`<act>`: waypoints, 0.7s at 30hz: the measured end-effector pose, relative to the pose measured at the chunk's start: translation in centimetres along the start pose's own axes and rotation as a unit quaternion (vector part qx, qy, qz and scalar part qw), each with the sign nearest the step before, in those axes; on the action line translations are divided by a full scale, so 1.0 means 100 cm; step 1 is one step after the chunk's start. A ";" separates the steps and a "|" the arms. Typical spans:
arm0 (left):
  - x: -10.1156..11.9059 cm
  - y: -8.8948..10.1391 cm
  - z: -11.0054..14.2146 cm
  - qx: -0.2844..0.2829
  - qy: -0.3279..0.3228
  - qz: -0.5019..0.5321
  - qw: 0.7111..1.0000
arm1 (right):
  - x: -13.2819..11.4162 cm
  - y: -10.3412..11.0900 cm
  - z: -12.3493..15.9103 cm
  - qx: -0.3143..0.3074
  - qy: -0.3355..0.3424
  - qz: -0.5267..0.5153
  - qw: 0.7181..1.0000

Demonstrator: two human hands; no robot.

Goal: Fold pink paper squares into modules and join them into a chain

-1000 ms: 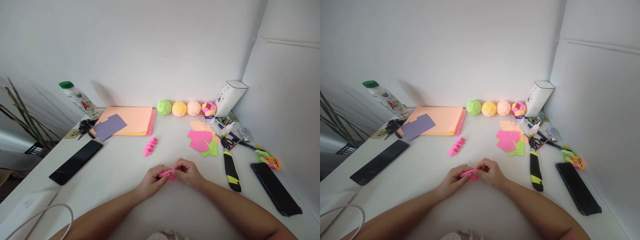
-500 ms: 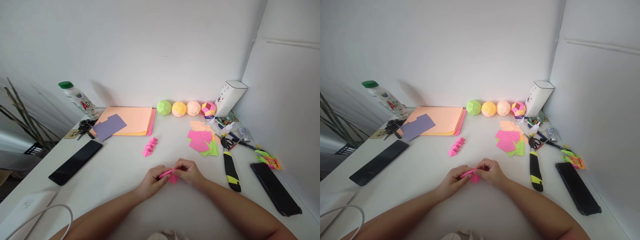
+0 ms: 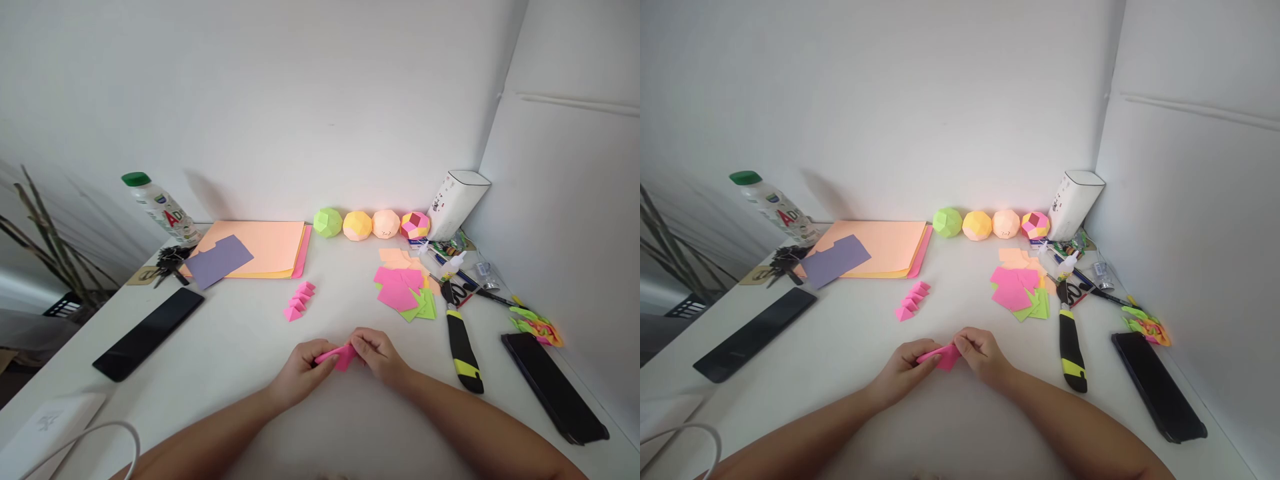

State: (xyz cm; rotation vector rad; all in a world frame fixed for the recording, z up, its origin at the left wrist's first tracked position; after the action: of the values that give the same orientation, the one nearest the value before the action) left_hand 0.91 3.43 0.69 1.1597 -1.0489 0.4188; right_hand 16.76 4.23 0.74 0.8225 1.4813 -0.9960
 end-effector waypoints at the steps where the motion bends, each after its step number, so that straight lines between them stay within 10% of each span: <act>1: 0.001 0.000 0.000 -0.002 0.002 0.005 1.000 | 0.000 -0.001 0.000 -0.002 0.008 0.006 1.000; 21: -0.012 -0.006 -0.003 0.015 0.102 0.205 0.973 | 0.009 -0.003 0.001 0.009 0.043 0.087 0.995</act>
State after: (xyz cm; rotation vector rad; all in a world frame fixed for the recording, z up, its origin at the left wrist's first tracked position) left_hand 0.85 3.74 -0.65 0.9002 -1.1031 0.8641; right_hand 16.38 3.98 -0.09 1.0007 1.4471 -0.8536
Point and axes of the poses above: each hand's wrist, its own z-axis away from the middle knuckle, its own y-axis out of the back of the hand, x = y × z, the point moved 4 cm from there along -z, towards the middle knuckle, and after that the axes turned 15 degrees about -z, right-handed, at the moved point
